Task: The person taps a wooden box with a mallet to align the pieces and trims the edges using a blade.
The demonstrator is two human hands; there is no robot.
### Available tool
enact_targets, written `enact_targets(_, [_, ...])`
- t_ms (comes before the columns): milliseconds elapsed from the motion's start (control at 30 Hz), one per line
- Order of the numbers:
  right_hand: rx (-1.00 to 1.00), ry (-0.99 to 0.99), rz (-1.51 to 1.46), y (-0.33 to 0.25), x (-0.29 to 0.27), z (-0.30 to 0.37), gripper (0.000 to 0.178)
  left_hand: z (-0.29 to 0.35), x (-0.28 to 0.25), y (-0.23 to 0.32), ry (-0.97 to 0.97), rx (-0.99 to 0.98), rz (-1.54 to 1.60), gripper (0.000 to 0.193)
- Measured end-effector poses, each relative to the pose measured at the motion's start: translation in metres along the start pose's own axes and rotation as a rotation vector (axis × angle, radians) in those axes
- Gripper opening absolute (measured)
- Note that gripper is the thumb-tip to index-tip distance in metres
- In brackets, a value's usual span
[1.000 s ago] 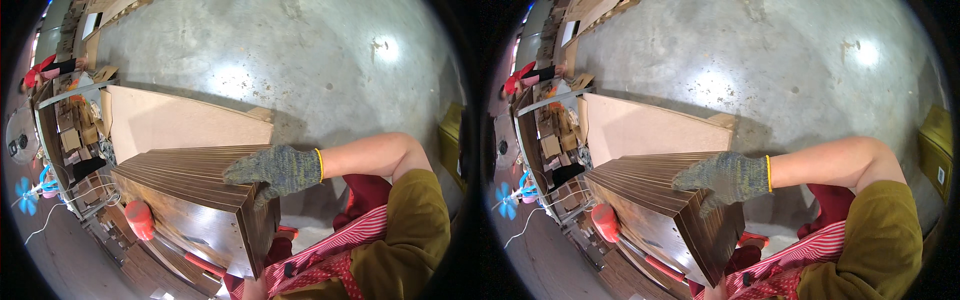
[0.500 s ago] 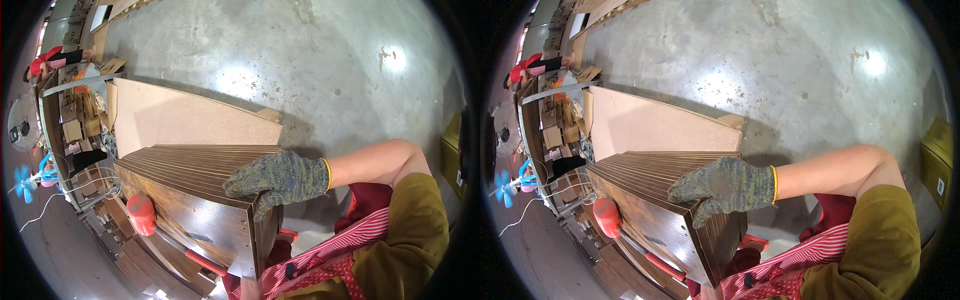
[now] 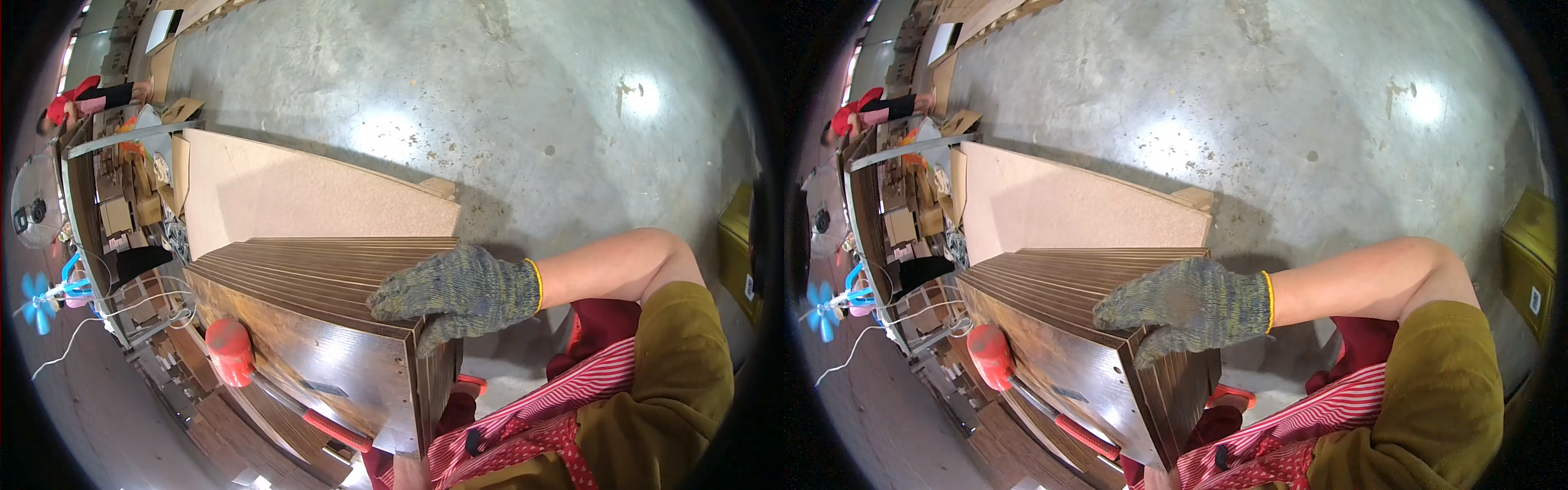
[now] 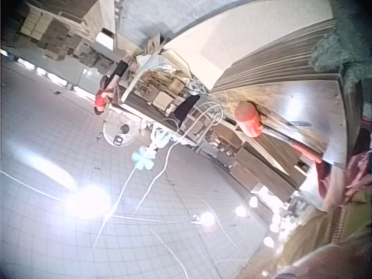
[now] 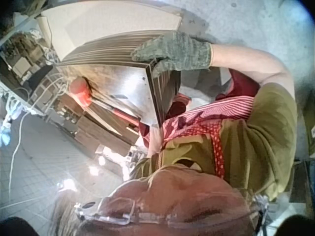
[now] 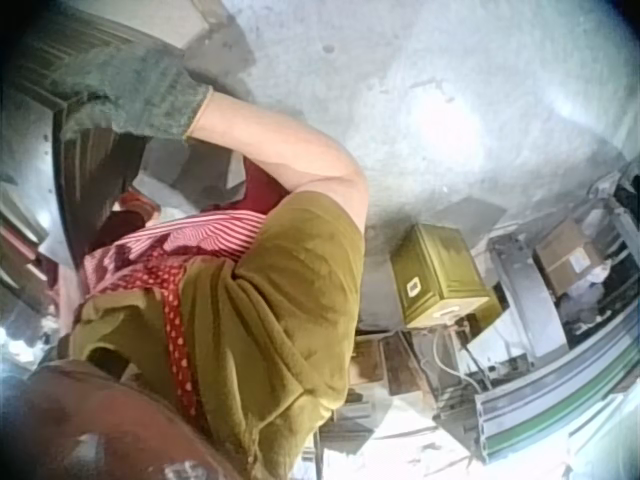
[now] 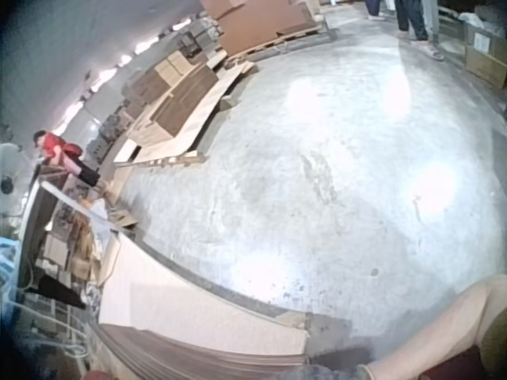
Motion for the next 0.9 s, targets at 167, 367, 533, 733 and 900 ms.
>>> enact_targets(167, [-0.049, -0.036, 0.062, -0.009, -0.005, -0.006, 0.066, 0.002, -0.006, 0.003, 0.021, 0.009, 0.018, 0.031])
enact_targets(367, [-0.071, -0.065, 0.128, -0.013, -0.002, -0.013, 0.068, 0.006, -0.011, 0.005, 0.041, 0.014, 0.029, 0.030])
enact_targets(533, [-0.111, -0.037, 0.152, -0.009, 0.001, -0.008, 0.067, 0.011, -0.017, 0.006, 0.062, 0.019, 0.046, 0.030])
enact_targets(733, [-0.094, -0.038, 0.138, -0.013, -0.001, -0.011, 0.067, 0.016, -0.026, 0.011, 0.093, 0.035, 0.069, 0.029])
enact_targets(900, [-0.188, -0.032, 0.097, -0.016, 0.000, -0.019, 0.064, 0.020, -0.032, 0.014, 0.118, 0.049, 0.089, 0.029])
Point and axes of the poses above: each hand's wrist, its own z-axis away from the middle knuckle, its own x-axis out of the palm, y = z × x, the point moved 2 cm from there along -z, towards the middle knuckle, and after that the axes turned 2 degrees about y, right-handed, at the moved point
